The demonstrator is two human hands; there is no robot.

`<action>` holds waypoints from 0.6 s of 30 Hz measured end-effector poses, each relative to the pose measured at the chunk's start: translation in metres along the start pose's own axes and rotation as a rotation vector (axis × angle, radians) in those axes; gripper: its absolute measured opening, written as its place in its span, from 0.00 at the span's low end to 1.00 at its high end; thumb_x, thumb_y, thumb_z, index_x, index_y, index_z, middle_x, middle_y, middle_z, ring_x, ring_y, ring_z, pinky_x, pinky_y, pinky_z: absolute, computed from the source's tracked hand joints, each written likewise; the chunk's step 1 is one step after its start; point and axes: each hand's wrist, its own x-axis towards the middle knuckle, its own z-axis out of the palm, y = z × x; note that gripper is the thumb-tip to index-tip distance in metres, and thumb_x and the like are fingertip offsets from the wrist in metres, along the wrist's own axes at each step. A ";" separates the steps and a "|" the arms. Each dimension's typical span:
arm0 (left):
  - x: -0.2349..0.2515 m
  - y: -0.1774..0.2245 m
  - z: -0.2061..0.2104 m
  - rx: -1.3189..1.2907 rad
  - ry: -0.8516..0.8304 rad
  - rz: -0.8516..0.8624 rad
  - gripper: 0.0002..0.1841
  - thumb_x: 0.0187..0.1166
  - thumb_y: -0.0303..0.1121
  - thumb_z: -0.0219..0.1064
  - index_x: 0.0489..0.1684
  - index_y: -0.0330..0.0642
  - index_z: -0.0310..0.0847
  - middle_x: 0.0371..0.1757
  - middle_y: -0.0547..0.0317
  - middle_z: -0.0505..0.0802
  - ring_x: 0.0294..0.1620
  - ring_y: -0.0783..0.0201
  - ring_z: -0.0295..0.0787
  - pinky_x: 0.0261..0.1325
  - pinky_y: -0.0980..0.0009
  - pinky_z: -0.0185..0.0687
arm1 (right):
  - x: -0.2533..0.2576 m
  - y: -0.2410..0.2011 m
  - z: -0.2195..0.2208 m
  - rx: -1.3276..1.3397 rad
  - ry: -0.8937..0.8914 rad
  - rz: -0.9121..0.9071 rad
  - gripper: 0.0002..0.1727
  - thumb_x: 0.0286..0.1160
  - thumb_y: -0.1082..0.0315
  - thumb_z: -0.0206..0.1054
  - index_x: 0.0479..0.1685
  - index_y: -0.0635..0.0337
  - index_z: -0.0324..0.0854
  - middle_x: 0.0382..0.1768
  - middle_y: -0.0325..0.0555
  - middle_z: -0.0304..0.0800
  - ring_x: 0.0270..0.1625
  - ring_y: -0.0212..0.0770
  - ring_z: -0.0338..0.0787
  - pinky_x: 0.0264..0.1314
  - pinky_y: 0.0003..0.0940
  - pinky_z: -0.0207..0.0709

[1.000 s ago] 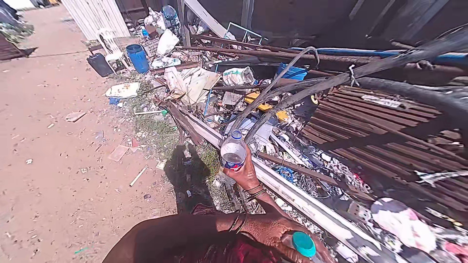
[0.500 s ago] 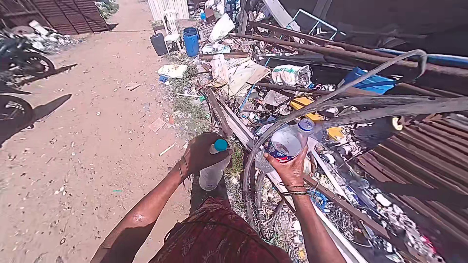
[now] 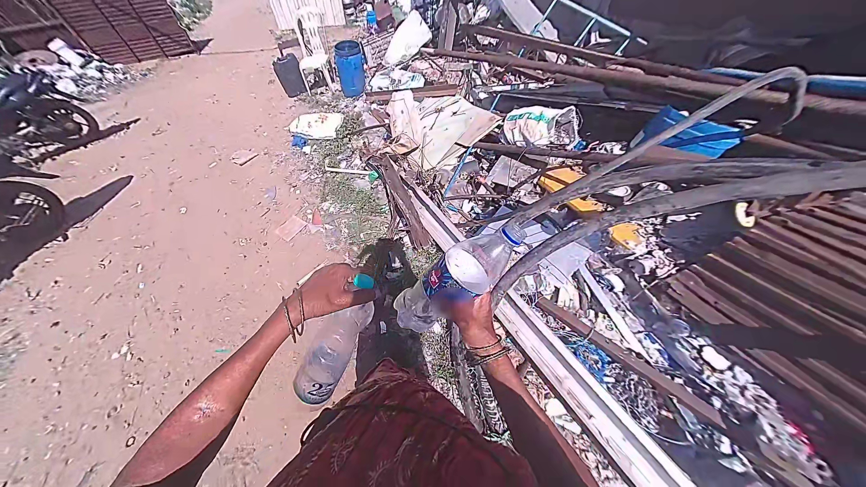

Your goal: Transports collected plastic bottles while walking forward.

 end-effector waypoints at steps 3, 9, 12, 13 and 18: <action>-0.002 -0.022 0.018 -0.160 -0.086 -0.051 0.25 0.78 0.56 0.65 0.45 0.40 0.90 0.40 0.52 0.92 0.45 0.59 0.87 0.54 0.50 0.79 | 0.003 0.001 0.003 0.185 0.036 -0.011 0.70 0.29 0.51 0.92 0.78 0.75 0.50 0.62 0.53 0.82 0.63 0.33 0.88 0.68 0.30 0.84; -0.014 -0.062 0.024 -0.503 0.049 -0.124 0.16 0.80 0.47 0.65 0.40 0.44 0.89 0.35 0.71 0.93 0.38 0.81 0.87 0.51 0.73 0.83 | 0.018 0.001 0.007 0.260 0.124 -0.011 0.68 0.27 0.54 0.92 0.77 0.71 0.53 0.61 0.49 0.82 0.61 0.33 0.88 0.65 0.32 0.86; -0.024 -0.072 0.018 -0.412 0.192 -0.157 0.19 0.79 0.52 0.65 0.40 0.43 0.89 0.36 0.67 0.91 0.41 0.76 0.84 0.52 0.68 0.79 | 0.022 0.003 0.008 0.292 0.130 -0.004 0.68 0.27 0.54 0.93 0.77 0.69 0.52 0.61 0.50 0.81 0.61 0.36 0.88 0.64 0.34 0.87; -0.027 -0.076 0.016 -0.401 0.269 -0.175 0.20 0.78 0.52 0.65 0.41 0.43 0.89 0.38 0.64 0.92 0.43 0.74 0.86 0.55 0.65 0.81 | 0.022 0.003 0.008 0.298 0.128 -0.001 0.69 0.28 0.53 0.93 0.77 0.69 0.51 0.61 0.50 0.81 0.60 0.36 0.89 0.63 0.35 0.87; -0.037 -0.099 0.010 -0.510 0.732 -0.052 0.19 0.83 0.48 0.58 0.48 0.43 0.90 0.53 0.60 0.95 0.60 0.67 0.86 0.70 0.60 0.74 | 0.023 0.006 0.005 0.204 0.095 0.025 0.73 0.31 0.50 0.92 0.82 0.69 0.44 0.65 0.50 0.78 0.64 0.35 0.87 0.66 0.34 0.86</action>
